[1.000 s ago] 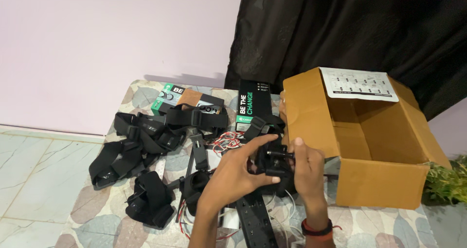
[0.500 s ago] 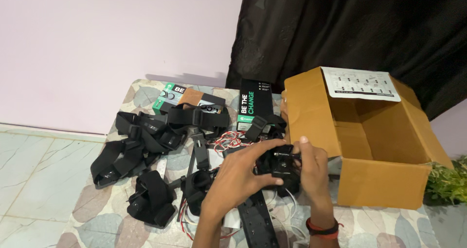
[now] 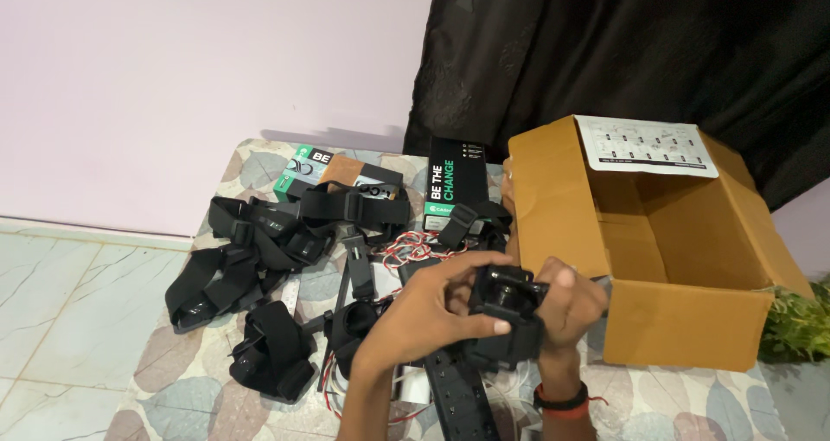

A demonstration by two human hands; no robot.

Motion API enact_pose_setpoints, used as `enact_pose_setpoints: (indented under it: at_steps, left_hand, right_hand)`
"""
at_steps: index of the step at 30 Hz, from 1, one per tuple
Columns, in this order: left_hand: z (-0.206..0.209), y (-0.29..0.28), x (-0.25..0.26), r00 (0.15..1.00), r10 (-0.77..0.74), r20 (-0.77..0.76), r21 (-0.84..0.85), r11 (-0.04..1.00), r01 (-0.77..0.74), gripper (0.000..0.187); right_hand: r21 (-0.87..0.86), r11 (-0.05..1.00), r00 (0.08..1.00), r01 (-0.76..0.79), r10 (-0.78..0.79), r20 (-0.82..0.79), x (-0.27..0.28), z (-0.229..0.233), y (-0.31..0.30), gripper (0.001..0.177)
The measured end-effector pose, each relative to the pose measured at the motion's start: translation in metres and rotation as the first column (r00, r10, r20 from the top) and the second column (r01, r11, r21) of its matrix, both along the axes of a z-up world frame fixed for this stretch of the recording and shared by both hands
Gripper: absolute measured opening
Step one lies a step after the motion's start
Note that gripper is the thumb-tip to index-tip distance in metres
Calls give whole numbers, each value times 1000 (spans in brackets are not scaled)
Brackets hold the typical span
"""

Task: The person assembles black electronic components with straps and wires on a patterned table. They open a cardboard box, handle multiple strap-mounted devices, connect wires, and place assembled units into the box.

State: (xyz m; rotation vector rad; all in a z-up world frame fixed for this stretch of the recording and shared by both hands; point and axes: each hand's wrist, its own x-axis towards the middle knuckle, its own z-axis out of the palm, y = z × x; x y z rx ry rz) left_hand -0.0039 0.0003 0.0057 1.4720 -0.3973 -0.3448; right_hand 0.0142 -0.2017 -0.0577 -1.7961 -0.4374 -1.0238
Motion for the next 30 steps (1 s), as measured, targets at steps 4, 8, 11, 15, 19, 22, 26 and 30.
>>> enact_pose_setpoints:
  at_steps: [4,8,11,15,19,22,26,30]
  left_hand:
    - [19,1,-9,894,163,416,247,926,-284,71]
    - [32,0,-10,934,215,287,260,920,-292,69]
    - [35,1,-10,976,177,124,292,934,-207,69]
    - [37,1,-11,928,162,336,251,934,-254,64]
    - [34,3,-13,904,142,404,417,851,-320,62]
    - [28,4,-10,864,163,477,370,854,-366,63]
    - [13,4,-1,883,345,317,31,927,-373,68]
    - [-6,-1,14,859,511,34,-376,803,-463,66]
  right_hand:
    - [254,966,902,-47,150,-405,4,-7,-1,44]
    - [121,993,935,-10,52,-350,0,0,8,40]
    - [-137,991,1000,10,-14,-27,-1,6,9,40]
    - [46,999,977,16,-6,-213,-2,1,16,42]
    - [346,936,766,67,174,-619,3,-4,17,42]
    - [467,877,584,116,320,-746,5,-1,15,50]
    - [452,892,750,-22,314,-582,6,4,14,60]
    - [372,916,826,-149,322,-462,2,17,14,40]
